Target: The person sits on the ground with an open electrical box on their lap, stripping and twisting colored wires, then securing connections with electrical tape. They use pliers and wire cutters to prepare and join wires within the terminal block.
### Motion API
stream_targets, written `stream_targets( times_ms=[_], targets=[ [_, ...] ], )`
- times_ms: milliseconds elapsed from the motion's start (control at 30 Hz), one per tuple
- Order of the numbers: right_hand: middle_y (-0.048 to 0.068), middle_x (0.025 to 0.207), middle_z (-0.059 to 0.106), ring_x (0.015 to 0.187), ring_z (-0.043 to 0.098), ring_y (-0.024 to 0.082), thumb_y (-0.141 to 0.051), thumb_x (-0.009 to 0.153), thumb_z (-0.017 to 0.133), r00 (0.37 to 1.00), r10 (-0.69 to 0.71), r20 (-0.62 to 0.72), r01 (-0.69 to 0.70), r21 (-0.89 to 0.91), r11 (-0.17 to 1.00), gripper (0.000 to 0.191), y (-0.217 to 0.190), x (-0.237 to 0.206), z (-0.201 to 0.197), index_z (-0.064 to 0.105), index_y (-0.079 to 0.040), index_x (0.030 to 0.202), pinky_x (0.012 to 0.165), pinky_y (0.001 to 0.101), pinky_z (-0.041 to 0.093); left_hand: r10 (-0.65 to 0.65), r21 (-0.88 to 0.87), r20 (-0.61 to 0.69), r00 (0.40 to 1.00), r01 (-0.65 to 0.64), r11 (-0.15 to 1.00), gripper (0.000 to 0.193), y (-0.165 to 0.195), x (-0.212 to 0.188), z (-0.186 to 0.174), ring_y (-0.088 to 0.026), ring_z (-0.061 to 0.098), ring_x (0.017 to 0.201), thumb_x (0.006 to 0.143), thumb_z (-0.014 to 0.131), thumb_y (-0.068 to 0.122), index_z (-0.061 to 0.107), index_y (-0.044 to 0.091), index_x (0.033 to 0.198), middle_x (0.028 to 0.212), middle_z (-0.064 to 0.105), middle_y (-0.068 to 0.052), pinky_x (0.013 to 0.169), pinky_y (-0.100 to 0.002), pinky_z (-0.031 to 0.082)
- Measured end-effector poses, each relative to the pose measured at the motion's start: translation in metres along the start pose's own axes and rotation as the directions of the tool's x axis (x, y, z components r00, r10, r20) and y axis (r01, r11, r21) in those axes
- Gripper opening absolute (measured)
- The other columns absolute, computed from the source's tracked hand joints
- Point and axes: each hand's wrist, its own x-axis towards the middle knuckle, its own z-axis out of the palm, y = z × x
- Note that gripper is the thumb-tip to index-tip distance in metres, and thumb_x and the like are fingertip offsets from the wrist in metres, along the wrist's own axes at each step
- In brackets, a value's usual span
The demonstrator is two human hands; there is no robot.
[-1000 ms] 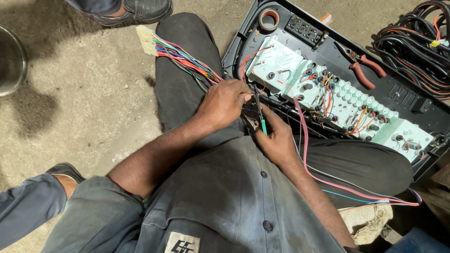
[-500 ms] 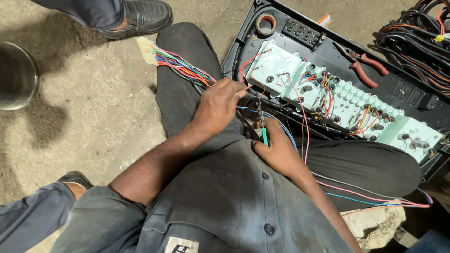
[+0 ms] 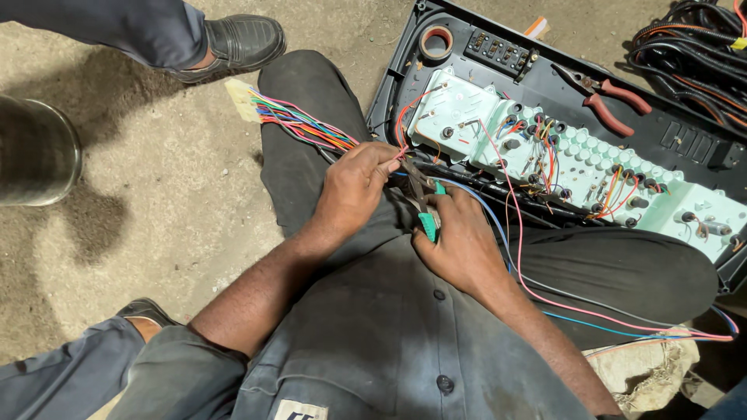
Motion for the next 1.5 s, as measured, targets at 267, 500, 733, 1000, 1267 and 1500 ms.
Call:
stream_targets(
  times_ms=[267, 500, 733, 1000, 1267, 1500],
  targets=[
    [0.03, 0.124, 0.056, 0.115, 0.054, 0.047, -0.019, 0.077, 0.072, 0.995, -0.079, -0.052, 0.076, -0.057, 0.995, 0.046, 0.0, 0.002, 0.0, 0.061, 0.007, 0.113, 0.098, 0.0524, 0.045, 0.097, 0.045, 0.087, 0.991, -0.101, 0.994, 0.01, -0.009, 0.003, -0.003, -0.032, 0.07, 0.1, 0.094, 0.072, 0.005, 0.065, 0.0, 0.099, 0.103, 0.071, -0.012, 0.086, -0.04, 0.056],
    [0.026, 0.117, 0.06, 0.108, 0.059, 0.043, -0.019, 0.076, 0.073, 0.998, -0.046, -0.053, 0.039, -0.13, 0.991, 0.042, -0.004, 0.003, -0.002, 0.061, 0.006, 0.108, 0.092, 0.0507, 0.049, 0.078, 0.022, 0.144, 0.986, -0.082, 0.996, 0.008, -0.009, 0.007, -0.009, -0.033, 0.068, 0.096, 0.095, 0.069, 0.004, 0.065, 0.0, 0.099, 0.099, 0.068, -0.012, 0.083, -0.041, 0.054],
    [0.028, 0.122, 0.058, 0.112, 0.057, 0.045, -0.016, 0.076, 0.073, 0.99, -0.111, -0.088, 0.099, -0.124, 0.987, 0.049, -0.003, 0.004, -0.002, 0.059, 0.009, 0.116, 0.094, 0.0507, 0.048, -0.076, 0.003, 0.122, 0.99, 0.076, 0.997, 0.006, 0.002, 0.004, -0.007, -0.031, 0.067, 0.087, 0.098, 0.067, 0.006, 0.066, 0.001, 0.099, 0.091, 0.064, -0.013, 0.078, -0.039, 0.052],
    [0.028, 0.119, 0.059, 0.109, 0.058, 0.045, -0.015, 0.074, 0.074, 0.988, -0.137, -0.077, 0.124, -0.154, 0.98, 0.044, -0.003, 0.007, 0.0, 0.06, 0.008, 0.11, 0.094, 0.0508, 0.049, -0.078, -0.044, 0.146, 0.986, 0.085, 0.995, 0.012, -0.006, 0.008, -0.01, -0.03, 0.07, 0.086, 0.097, 0.066, 0.011, 0.068, 0.001, 0.103, 0.091, 0.068, -0.013, 0.076, -0.039, 0.053],
    [0.018, 0.11, 0.064, 0.104, 0.063, 0.038, -0.019, 0.075, 0.077, 0.999, 0.006, -0.036, -0.012, -0.16, 0.987, 0.035, -0.004, 0.006, -0.003, 0.063, 0.0, 0.1, 0.085, 0.0489, 0.052, -0.15, 0.094, 0.215, 0.965, 0.132, 0.987, 0.012, -0.004, 0.01, -0.012, -0.033, 0.068, 0.09, 0.101, 0.064, 0.014, 0.064, 0.002, 0.105, 0.092, 0.069, -0.016, 0.076, -0.043, 0.052],
    [0.018, 0.105, 0.063, 0.101, 0.063, 0.04, -0.013, 0.077, 0.068, 0.999, 0.006, -0.052, -0.003, 0.053, 0.999, 0.027, -0.002, 0.008, 0.0, 0.062, -0.001, 0.1, 0.085, 0.0488, 0.051, -0.125, -0.013, 0.333, 0.935, 0.137, 0.99, 0.019, -0.007, 0.016, -0.014, -0.025, 0.069, 0.089, 0.097, 0.066, 0.017, 0.061, 0.0, 0.105, 0.094, 0.069, -0.013, 0.076, -0.039, 0.054]
  ],
)
